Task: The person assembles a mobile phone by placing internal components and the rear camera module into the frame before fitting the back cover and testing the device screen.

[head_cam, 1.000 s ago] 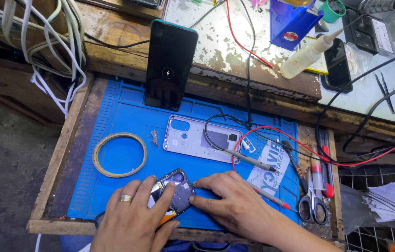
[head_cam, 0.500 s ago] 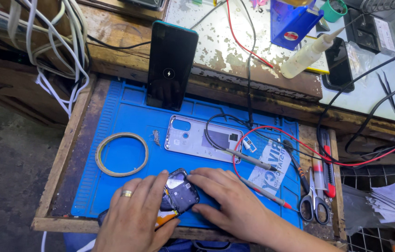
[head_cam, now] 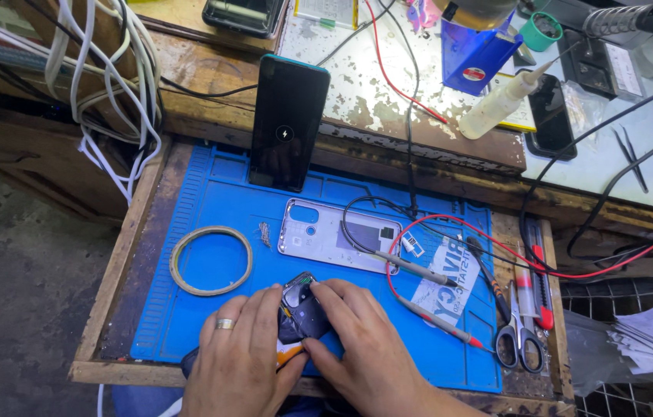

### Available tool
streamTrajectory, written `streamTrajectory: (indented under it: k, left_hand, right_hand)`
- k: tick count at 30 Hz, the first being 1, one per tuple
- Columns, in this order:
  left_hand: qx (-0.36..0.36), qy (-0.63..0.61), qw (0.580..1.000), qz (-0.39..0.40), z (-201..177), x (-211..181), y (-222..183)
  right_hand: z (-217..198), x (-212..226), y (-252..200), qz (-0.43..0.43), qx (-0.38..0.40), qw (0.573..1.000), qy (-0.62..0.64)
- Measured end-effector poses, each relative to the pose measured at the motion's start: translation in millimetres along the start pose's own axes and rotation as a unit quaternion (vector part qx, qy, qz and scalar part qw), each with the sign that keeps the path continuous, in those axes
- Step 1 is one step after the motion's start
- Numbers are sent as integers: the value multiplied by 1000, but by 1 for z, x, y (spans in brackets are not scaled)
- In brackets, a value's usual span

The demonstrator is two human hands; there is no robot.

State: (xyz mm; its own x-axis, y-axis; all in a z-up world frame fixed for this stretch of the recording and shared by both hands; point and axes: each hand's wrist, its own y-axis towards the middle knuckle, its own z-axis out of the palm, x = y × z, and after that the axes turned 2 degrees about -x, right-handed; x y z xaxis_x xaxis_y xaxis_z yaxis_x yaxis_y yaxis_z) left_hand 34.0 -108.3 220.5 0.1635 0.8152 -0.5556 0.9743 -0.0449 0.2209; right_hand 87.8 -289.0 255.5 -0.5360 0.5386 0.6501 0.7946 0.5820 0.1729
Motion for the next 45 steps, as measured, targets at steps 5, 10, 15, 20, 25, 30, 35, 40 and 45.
streamTrajectory:
  k: [5, 10, 15, 20, 25, 30, 35, 40, 45]
  left_hand:
    - [8, -13, 1000, -8, -3, -2, 1]
    - [6, -26, 1000, -13, -7, -3, 1]
    - [-1, -24, 1000, -10, -10, -6, 3]
    - [15, -7, 1000, 2, -12, -8, 4]
    - [3, -3, 1000, 4, -7, -5, 0]
    - [46, -2, 999, -8, -6, -2, 5]
    - [14, -5, 1000, 7, -10, -5, 7]
    - [17, 12, 1000, -22, -14, -10, 17]
    - [-6, 5, 1000, 8, -16, -9, 23]
  right_hand:
    - [1, 2, -4, 22, -30, 999, 29]
    - [-6, -18, -8, 279, 2, 932, 232]
    - [-17, -43, -20, 268, -43, 874, 402]
    - [-25, -55, -35, 266, -101, 866, 412]
    - [-23, -39, -49, 198, -158, 952, 174]
    - [-7, -25, -47, 87, -176, 980, 25]
    - [0, -20, -44, 71, -185, 980, 4]
    - [2, -18, -42, 66, -180, 981, 0]
    - [4, -18, -42, 61, -177, 982, 4]
